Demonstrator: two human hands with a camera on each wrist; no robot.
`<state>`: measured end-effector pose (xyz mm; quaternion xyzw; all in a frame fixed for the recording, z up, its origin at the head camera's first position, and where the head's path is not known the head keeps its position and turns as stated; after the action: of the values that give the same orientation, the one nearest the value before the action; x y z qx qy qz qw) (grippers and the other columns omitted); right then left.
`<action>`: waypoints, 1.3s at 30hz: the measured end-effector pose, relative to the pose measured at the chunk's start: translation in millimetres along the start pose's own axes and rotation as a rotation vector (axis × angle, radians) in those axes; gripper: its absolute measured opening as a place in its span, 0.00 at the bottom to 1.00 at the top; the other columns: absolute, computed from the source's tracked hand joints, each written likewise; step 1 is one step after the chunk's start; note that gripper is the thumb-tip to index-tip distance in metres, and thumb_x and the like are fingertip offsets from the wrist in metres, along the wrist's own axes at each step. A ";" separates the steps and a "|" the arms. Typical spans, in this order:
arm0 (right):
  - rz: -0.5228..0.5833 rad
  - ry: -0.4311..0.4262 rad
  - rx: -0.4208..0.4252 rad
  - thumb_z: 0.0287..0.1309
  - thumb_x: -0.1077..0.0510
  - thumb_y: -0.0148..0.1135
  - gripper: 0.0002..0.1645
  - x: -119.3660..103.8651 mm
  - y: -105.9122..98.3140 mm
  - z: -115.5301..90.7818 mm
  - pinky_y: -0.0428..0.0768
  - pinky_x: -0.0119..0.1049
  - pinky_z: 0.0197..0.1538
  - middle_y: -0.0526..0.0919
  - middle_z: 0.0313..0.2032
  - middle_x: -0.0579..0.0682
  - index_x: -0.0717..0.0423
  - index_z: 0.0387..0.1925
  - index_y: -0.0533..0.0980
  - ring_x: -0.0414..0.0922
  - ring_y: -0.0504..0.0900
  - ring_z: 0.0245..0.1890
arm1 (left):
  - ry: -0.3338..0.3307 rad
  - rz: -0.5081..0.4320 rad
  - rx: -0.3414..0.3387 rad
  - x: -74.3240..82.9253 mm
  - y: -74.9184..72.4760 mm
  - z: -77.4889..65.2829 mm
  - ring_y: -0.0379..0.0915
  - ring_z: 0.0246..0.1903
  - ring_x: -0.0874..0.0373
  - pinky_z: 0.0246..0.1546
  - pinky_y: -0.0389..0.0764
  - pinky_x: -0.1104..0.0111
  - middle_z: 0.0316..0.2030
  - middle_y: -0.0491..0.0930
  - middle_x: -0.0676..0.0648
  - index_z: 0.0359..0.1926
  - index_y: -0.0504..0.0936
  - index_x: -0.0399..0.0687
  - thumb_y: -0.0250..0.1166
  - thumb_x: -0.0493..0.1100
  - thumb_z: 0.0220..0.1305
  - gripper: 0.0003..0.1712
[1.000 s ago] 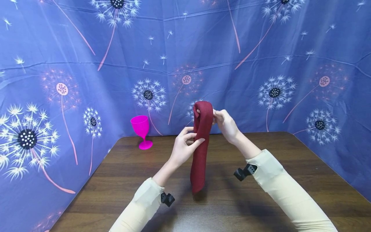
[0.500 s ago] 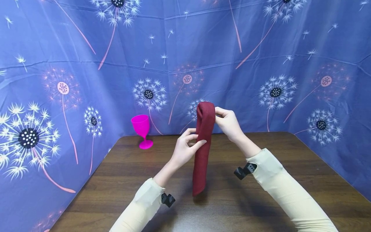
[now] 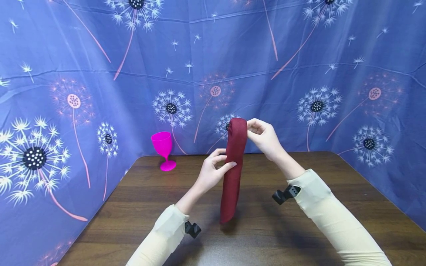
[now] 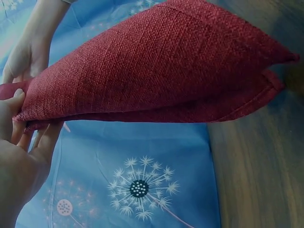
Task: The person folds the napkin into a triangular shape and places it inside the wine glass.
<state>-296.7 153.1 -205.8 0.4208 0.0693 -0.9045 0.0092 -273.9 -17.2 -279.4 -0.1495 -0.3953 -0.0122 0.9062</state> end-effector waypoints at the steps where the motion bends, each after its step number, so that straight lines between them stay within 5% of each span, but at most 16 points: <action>1: -0.003 0.005 -0.004 0.56 0.70 0.58 0.17 -0.4 -1.3 0.0 0.75 0.24 0.37 0.82 0.26 0.34 0.41 0.29 0.78 0.31 0.78 0.29 | 0.005 0.003 -0.004 4.2 -0.4 -1.1 0.70 0.50 0.56 0.36 0.82 0.71 0.49 0.76 0.38 0.37 0.83 0.29 0.66 0.32 0.55 0.09; 7: -0.075 0.035 -0.070 0.62 0.63 0.55 0.08 -1.6 -3.7 -2.0 0.76 0.28 0.43 0.82 0.29 0.34 0.57 0.39 0.80 0.33 0.80 0.33 | 0.024 0.030 -0.013 23.8 -2.3 -5.2 0.71 0.49 0.55 0.35 0.82 0.68 0.47 0.76 0.36 0.36 0.83 0.28 0.65 0.31 0.56 0.08; 10: -0.145 0.040 -0.108 0.66 0.58 0.51 0.16 -2.5 -2.3 -3.7 0.76 0.32 0.45 0.81 0.32 0.34 0.66 0.44 0.77 0.37 0.79 0.36 | 0.011 0.028 -0.006 24.4 -3.4 -6.1 0.71 0.49 0.55 0.35 0.82 0.69 0.47 0.76 0.36 0.36 0.83 0.28 0.65 0.31 0.56 0.08; 14: -0.218 0.066 -0.130 0.64 0.54 0.55 0.17 -0.6 -0.3 -6.6 0.75 0.31 0.46 0.79 0.37 0.35 0.62 0.48 0.78 0.38 0.77 0.41 | -0.012 0.013 -0.012 21.2 -3.8 -6.5 0.70 0.48 0.56 0.35 0.81 0.73 0.48 0.76 0.35 0.37 0.82 0.27 0.65 0.31 0.56 0.09; 18: -0.245 0.092 -0.108 0.56 0.54 0.64 0.17 3.6 0.5 -7.7 0.73 0.29 0.38 0.80 0.40 0.33 0.54 0.48 0.79 0.38 0.78 0.35 | 0.006 0.009 -0.025 22.2 -1.8 -6.8 0.71 0.47 0.58 0.34 0.81 0.74 0.47 0.76 0.35 0.38 0.82 0.27 0.64 0.31 0.56 0.09; 24: -0.246 0.136 -0.076 0.55 0.50 0.65 0.19 5.8 -1.5 -8.5 0.71 0.30 0.36 0.81 0.39 0.35 0.52 0.47 0.79 0.40 0.77 0.32 | 0.051 0.005 -0.036 24.3 1.0 -5.8 0.72 0.47 0.57 0.36 0.82 0.70 0.47 0.76 0.35 0.38 0.82 0.27 0.64 0.30 0.56 0.09; 32: -0.181 0.136 -0.166 0.58 0.54 0.62 0.24 10.2 2.2 -9.4 0.70 0.42 0.57 0.70 0.58 0.47 0.55 0.56 0.72 0.44 0.71 0.58 | 0.049 -0.017 -0.036 23.9 2.2 -4.0 0.72 0.46 0.61 0.39 0.82 0.70 0.48 0.74 0.34 0.39 0.81 0.26 0.64 0.30 0.57 0.10; 39: -0.038 0.239 -0.235 0.61 0.55 0.57 0.26 11.6 4.7 -9.8 0.79 0.40 0.51 0.72 0.56 0.57 0.58 0.59 0.65 0.43 0.77 0.50 | 0.069 -0.016 -0.044 26.7 4.9 -2.8 0.72 0.46 0.58 0.39 0.82 0.70 0.48 0.74 0.33 0.39 0.81 0.25 0.63 0.29 0.57 0.09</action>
<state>-296.3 150.2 -221.4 0.5200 0.1831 -0.8337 0.0327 -252.9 -10.8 -263.2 -0.1656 -0.3649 -0.0333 0.9156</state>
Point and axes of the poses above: each hand's wrist, its own z-axis towards the middle knuckle, its own y-axis out of the palm, x = y × z, the point moved 4 cm from there along z, towards the middle knuckle
